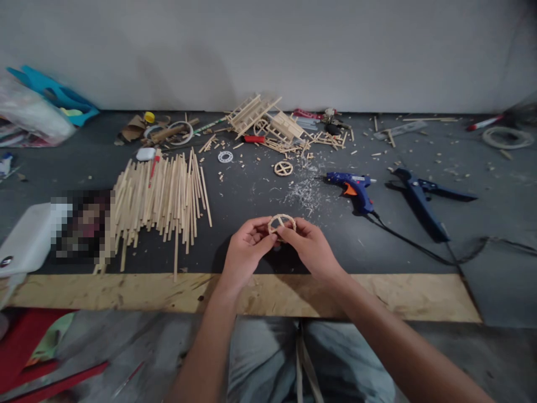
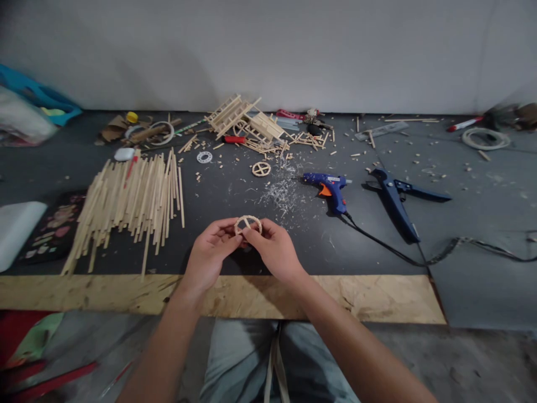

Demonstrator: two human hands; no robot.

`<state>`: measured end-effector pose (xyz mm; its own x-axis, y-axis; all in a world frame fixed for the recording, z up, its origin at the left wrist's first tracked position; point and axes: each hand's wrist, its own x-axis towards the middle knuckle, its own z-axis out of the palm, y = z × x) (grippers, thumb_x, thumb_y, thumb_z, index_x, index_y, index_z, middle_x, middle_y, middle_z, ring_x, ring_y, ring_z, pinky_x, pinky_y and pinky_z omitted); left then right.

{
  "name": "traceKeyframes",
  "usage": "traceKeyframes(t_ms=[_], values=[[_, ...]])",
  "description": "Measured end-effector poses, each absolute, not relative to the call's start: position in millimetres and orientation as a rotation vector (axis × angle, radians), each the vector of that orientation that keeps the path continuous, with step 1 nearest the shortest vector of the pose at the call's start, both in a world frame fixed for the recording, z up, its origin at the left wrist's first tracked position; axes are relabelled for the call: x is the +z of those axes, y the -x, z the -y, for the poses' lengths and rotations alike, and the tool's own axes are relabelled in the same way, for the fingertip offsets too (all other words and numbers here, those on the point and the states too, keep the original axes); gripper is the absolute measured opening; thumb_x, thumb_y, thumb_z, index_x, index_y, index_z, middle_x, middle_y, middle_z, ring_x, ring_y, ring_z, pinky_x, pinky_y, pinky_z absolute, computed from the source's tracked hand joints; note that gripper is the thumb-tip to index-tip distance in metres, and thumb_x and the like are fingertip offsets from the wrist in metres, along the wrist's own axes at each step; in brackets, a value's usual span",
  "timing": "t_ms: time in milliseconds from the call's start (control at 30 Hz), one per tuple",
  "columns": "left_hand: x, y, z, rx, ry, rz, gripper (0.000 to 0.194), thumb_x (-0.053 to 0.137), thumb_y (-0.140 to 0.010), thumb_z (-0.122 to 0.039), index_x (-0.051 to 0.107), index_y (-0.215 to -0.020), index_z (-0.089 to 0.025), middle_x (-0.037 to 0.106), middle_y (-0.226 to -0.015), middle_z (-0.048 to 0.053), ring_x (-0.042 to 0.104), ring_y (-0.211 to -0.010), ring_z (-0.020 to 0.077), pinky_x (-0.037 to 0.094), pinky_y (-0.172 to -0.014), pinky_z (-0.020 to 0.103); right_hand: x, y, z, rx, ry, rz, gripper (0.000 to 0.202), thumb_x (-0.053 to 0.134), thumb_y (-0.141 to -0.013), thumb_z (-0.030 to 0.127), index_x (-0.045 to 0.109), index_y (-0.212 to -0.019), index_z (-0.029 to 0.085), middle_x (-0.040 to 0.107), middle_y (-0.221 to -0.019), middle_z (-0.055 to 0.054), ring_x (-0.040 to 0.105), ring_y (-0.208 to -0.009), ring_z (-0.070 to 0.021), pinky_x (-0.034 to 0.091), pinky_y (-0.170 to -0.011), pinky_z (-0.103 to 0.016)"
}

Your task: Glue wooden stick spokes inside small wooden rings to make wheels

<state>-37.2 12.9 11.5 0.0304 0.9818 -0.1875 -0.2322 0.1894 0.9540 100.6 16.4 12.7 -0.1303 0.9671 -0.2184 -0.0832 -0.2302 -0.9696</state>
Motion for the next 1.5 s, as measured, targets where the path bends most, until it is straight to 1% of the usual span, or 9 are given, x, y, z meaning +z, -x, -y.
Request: traceKeyframes(t_ms=[267,500,633,933,1233,1500], values=[[10.9,36.3,-11.6,1.174,-0.936,-1.141,0.028,0.069,-0.071,-0.020,0.063,-0.098,-0.016,0.070,-0.081,0.002,0.064,-0.070,0.0118,0.054,-0.066,0.026,12.4,-102.3,-16.8,1.529,1.242,1.120,0.021,0.059,-0.077,0.040,0.062,-0.081,0.019,0.060,-0.077,0.000,0.052,-0.070,-0.0130,0.040,-0.068,-0.027],[9.2,36.9,-11.8,1.185,-0.944,-1.155,0.027,0.071,-0.070,-0.021,0.065,-0.096,-0.017,0.070,-0.082,0.002,0.064,-0.070,0.0125,0.054,-0.066,0.026,11.0,-101.8,-16.8,1.548,1.203,1.119,0.018,0.058,-0.078,0.037,0.062,-0.080,0.020,0.059,-0.074,0.000,0.051,-0.068,-0.0125,0.039,-0.067,-0.026],[8.1,36.5,-11.6,1.221,-0.943,-1.173,0.026,0.071,-0.071,-0.022,0.066,-0.095,-0.017,0.071,-0.079,0.002,0.065,-0.068,0.0122,0.054,-0.067,0.027,11.2,-101.9,-17.0,1.533,1.225,1.141,0.018,0.057,-0.078,0.038,0.060,-0.078,0.020,0.059,-0.073,0.000,0.051,-0.068,-0.0125,0.039,-0.067,-0.026],[8.4,37.4,-12.1,1.201,-0.923,-1.158,0.023,0.070,-0.072,-0.025,0.068,-0.094,-0.018,0.072,-0.082,0.002,0.065,-0.065,0.0109,0.054,-0.066,0.025,10.4,-101.7,-16.7,1.522,1.215,1.131,0.019,0.057,-0.078,0.037,0.056,-0.074,0.019,0.056,-0.072,0.001,0.050,-0.067,-0.0122,0.038,-0.066,-0.026],[8.0,37.7,-13.1,1.205,-0.895,-1.156,0.022,0.071,-0.071,-0.025,0.066,-0.091,-0.017,0.071,-0.079,0.001,0.064,-0.064,0.0101,0.054,-0.066,0.025,12.6,-102.5,-15.4,1.518,1.202,1.155,0.019,0.057,-0.080,0.037,0.057,-0.072,0.019,0.058,-0.072,0.001,0.049,-0.067,-0.0117,0.038,-0.066,-0.025],[9.1,36.7,-13.4,1.203,-0.864,-1.134,0.022,0.071,-0.070,-0.025,0.065,-0.090,-0.016,0.070,-0.077,0.001,0.063,-0.063,0.0094,0.054,-0.063,0.024,12.1,-102.7,-14.6,1.462,1.266,1.190,0.020,0.056,-0.080,0.037,0.058,-0.073,0.019,0.056,-0.070,0.001,0.048,-0.065,-0.0113,0.037,-0.064,-0.025]])
